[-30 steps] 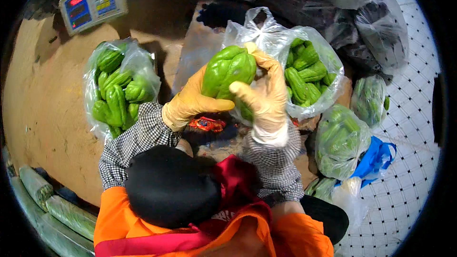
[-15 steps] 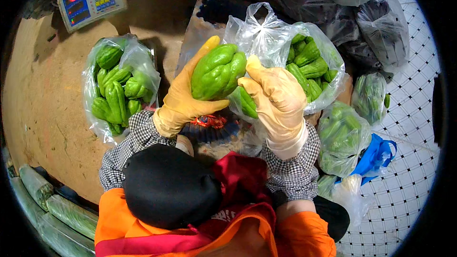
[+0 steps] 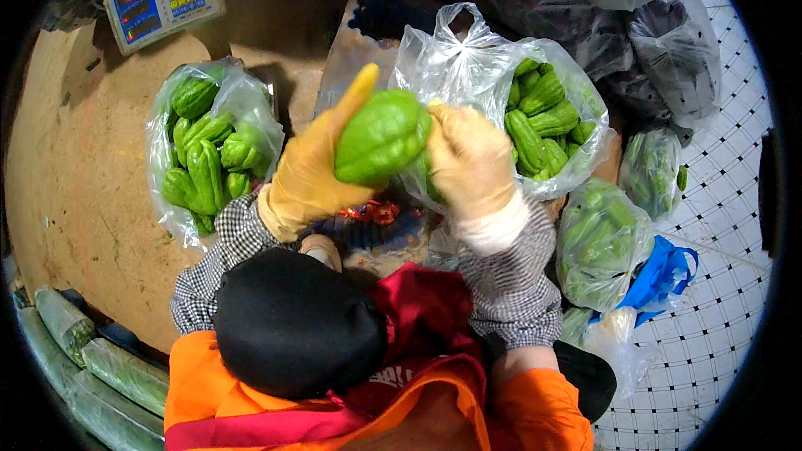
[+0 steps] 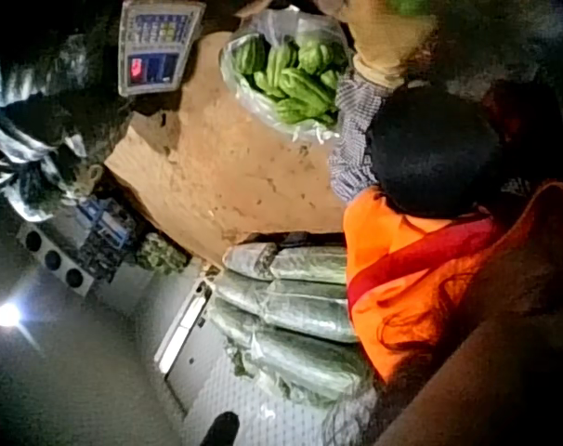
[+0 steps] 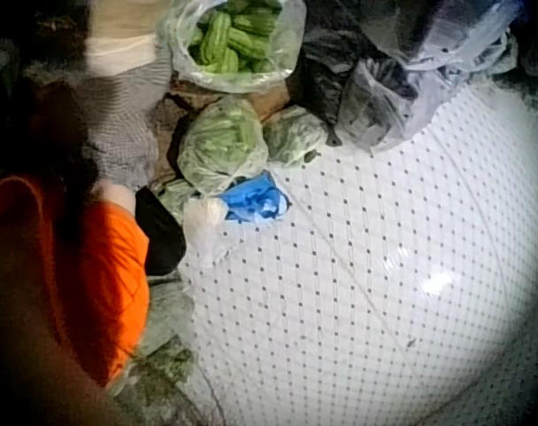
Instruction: The person sorts through green chayote vegetables by hand, removing them from large bags and placing them into smaller clear plastic bags before weighing the bags on a scale and tying them shut.
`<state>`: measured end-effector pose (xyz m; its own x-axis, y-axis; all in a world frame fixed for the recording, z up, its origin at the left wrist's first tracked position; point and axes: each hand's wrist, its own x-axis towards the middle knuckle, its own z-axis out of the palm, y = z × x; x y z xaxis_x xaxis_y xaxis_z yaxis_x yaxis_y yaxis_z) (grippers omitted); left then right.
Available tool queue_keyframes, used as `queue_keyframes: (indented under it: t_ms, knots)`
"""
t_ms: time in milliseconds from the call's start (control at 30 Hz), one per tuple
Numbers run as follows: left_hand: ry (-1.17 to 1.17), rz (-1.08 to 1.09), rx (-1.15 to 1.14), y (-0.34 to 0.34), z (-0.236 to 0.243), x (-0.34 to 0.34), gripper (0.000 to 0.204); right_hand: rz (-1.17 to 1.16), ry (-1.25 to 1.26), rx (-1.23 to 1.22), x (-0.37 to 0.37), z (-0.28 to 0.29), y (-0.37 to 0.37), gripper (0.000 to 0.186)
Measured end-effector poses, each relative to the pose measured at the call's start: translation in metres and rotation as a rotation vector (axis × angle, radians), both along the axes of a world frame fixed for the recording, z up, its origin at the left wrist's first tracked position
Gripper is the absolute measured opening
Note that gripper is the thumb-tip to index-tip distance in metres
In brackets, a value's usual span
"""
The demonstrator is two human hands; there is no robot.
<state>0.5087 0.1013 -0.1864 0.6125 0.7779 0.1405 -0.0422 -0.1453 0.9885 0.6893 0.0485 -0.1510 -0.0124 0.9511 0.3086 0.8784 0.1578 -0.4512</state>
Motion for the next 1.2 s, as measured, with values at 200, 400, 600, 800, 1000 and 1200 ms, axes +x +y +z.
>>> queue_keyframes:
  t_ms: [200,400,600,800,1000,1200]
  knots:
    - [-0.398,-0.139,-0.591,-0.011,0.0,0.001,0.09,-0.197,0.181,-0.139,0.032,0.026,0.009,0.013]
    - [-0.395,-0.139,-0.759,-0.01,0.0,0.0,0.092,-0.003,0.362,-0.083,0.014,0.018,0.003,0.014]
    - [-0.391,-0.102,-0.704,-0.008,0.001,0.001,0.093,0.17,0.284,0.045,0.003,0.028,0.003,0.015]
    - [-0.274,-0.034,-0.513,-0.009,-0.005,-0.009,0.096,0.178,0.038,0.024,-0.009,0.022,0.004,0.017]
    - [-0.09,-0.047,-0.217,-0.007,-0.007,-0.04,0.096,0.08,0.062,0.096,-0.032,0.006,0.01,0.005]
    - [-0.101,0.563,-0.111,-0.004,0.013,-0.126,0.098,-0.278,0.431,-0.203,0.031,-0.031,0.014,0.004]
